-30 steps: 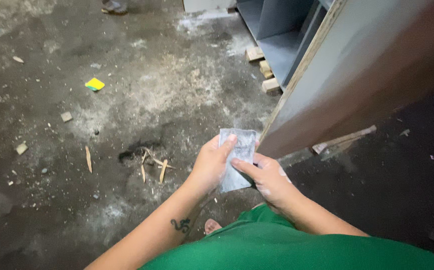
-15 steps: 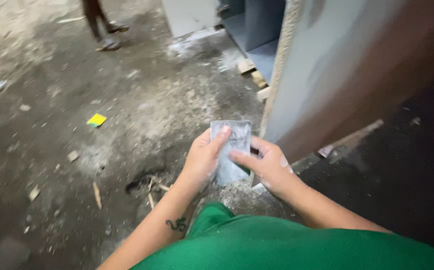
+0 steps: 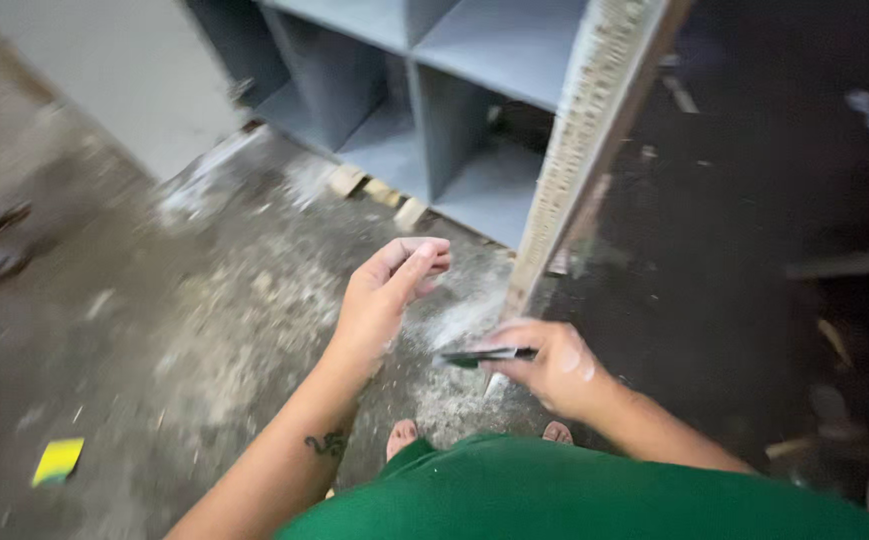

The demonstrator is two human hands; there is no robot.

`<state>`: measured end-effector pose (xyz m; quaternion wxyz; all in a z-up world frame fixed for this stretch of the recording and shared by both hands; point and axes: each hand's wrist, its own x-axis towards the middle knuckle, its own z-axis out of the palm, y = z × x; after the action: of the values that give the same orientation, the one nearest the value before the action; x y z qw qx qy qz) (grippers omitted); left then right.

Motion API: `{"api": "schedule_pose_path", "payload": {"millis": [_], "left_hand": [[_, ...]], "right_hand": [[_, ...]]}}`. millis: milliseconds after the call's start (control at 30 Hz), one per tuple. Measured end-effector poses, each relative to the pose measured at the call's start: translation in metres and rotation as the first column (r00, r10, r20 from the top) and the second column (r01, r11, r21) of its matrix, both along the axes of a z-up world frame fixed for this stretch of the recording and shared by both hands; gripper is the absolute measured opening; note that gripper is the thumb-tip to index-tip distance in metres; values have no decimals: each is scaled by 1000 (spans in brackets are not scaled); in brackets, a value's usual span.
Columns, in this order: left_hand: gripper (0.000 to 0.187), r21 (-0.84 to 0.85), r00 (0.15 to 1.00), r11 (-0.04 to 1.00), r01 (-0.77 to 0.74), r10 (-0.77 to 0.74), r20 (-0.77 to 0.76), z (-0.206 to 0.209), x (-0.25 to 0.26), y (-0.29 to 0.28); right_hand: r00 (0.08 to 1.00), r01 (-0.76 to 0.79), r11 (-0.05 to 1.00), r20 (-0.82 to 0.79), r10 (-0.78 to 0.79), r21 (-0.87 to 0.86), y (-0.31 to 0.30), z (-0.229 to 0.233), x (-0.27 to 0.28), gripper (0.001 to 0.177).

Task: The person sands the edges and surfaces of a large wooden shelf unit and a separate wooden panel by hand using a piece of sandpaper.

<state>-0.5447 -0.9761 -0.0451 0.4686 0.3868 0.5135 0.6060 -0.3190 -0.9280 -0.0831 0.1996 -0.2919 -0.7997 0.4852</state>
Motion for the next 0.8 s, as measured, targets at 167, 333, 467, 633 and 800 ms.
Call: {"api": "schedule_pose_path", "payload": {"millis": [167, 333, 467, 633, 800], "left_hand": [[37, 40, 953, 957, 287, -281, -115, -3, -36, 18], [37, -88, 819, 844, 529, -535, -207, -4, -33, 18], [39, -87, 743, 775, 626, -626, -237, -7, -36, 16], [50, -83, 696, 726, 683, -680, -232, -9, -43, 18], [55, -24, 723, 724, 689, -689, -52, -2, -58, 2]], "right_hand": [[936, 249, 966, 272, -222, -72, -43, 0, -37, 28], [890, 427, 903, 198, -411, -46, -72, 12, -62, 23], [733, 663, 732, 330, -595, -155, -93, 17, -65, 21], [747, 639, 735, -45, -663, -226, -96, -4, -62, 30], [709, 623, 685, -99, -699, -377, -95, -2, -81, 30]]}}
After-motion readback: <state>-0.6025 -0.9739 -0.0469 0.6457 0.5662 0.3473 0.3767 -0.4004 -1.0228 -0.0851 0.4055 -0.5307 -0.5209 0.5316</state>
